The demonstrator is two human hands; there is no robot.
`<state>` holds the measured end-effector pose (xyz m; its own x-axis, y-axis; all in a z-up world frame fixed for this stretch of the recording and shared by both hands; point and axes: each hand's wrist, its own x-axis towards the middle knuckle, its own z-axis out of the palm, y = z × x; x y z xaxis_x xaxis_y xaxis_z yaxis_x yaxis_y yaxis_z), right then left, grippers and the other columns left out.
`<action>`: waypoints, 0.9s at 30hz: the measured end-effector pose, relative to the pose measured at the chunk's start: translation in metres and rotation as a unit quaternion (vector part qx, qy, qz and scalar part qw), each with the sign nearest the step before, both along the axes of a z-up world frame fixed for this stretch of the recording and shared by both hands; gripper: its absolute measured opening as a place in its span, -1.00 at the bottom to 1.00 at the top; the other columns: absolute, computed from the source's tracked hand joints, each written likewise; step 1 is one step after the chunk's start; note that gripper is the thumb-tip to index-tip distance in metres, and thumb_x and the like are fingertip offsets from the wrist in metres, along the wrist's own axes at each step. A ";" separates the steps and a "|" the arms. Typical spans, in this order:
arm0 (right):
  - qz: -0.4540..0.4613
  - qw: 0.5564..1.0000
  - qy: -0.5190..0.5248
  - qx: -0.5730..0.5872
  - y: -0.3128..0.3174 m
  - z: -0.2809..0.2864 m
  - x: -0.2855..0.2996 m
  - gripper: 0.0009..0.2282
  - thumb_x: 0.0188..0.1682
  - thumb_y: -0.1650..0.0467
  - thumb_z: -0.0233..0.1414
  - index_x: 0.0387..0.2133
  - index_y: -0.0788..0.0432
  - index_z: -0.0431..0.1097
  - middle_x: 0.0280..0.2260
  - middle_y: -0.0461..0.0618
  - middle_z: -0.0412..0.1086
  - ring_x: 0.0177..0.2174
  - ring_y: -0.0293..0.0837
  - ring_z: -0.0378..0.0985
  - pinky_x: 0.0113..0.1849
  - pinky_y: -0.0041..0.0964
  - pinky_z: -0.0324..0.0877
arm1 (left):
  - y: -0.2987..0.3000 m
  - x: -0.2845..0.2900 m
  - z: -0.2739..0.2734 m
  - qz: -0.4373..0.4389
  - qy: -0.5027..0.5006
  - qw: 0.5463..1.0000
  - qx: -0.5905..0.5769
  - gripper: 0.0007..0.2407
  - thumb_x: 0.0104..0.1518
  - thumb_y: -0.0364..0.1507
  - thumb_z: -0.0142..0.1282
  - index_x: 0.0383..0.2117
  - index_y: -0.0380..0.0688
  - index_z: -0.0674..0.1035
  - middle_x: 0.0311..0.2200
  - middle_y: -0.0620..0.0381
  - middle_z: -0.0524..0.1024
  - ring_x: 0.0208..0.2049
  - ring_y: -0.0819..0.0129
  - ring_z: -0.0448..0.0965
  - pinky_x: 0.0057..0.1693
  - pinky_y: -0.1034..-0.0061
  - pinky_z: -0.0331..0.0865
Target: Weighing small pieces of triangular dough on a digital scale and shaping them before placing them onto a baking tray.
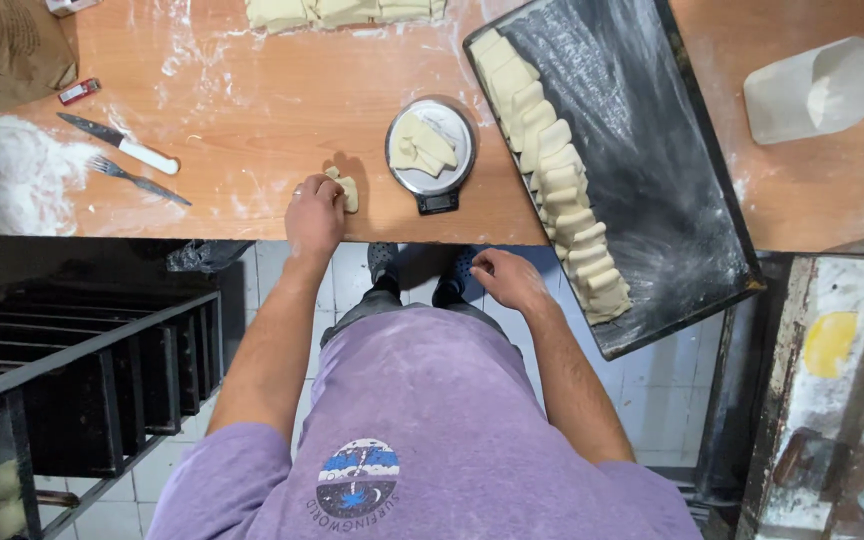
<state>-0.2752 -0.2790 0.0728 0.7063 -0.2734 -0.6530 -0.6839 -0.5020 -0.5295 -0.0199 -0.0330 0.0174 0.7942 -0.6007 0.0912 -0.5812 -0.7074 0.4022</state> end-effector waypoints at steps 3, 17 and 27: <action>0.007 0.999 -0.036 -0.001 -0.006 0.000 -0.005 -0.73 0.01 0.26 0.07 -0.12 0.14 0.51 -0.17 0.08 0.55 -0.15 0.06 0.58 -0.12 -0.07 0.44 | -0.003 0.004 -0.015 0.038 0.048 0.996 0.062 -0.90 0.27 -0.39 0.12 -0.24 -0.12 0.59 -0.22 -0.04 0.57 -0.15 -0.09 0.56 -0.07 0.05 0.43; -0.004 1.000 0.025 0.012 0.001 0.005 -0.044 -0.70 0.01 0.23 0.06 -0.09 0.14 0.50 -0.14 0.04 0.55 -0.13 0.01 0.59 -0.08 -0.12 0.44 | -0.003 -0.011 -0.020 -0.037 -0.048 0.992 0.111 -0.90 0.12 -0.45 0.18 -0.30 -0.15 0.61 -0.24 -0.04 0.54 -0.17 -0.03 0.57 -0.08 0.11 0.45; -0.031 0.999 -0.006 -0.009 0.019 0.006 -0.030 -0.69 0.01 0.25 0.07 -0.07 0.18 0.49 -0.15 0.08 0.56 -0.15 0.03 0.60 -0.10 -0.11 0.45 | -0.093 -0.010 0.036 -0.058 0.072 0.986 -0.139 -0.87 0.19 -0.36 0.19 -0.25 -0.07 0.68 -0.10 -0.02 0.56 -0.09 -0.03 0.55 -0.01 0.16 0.43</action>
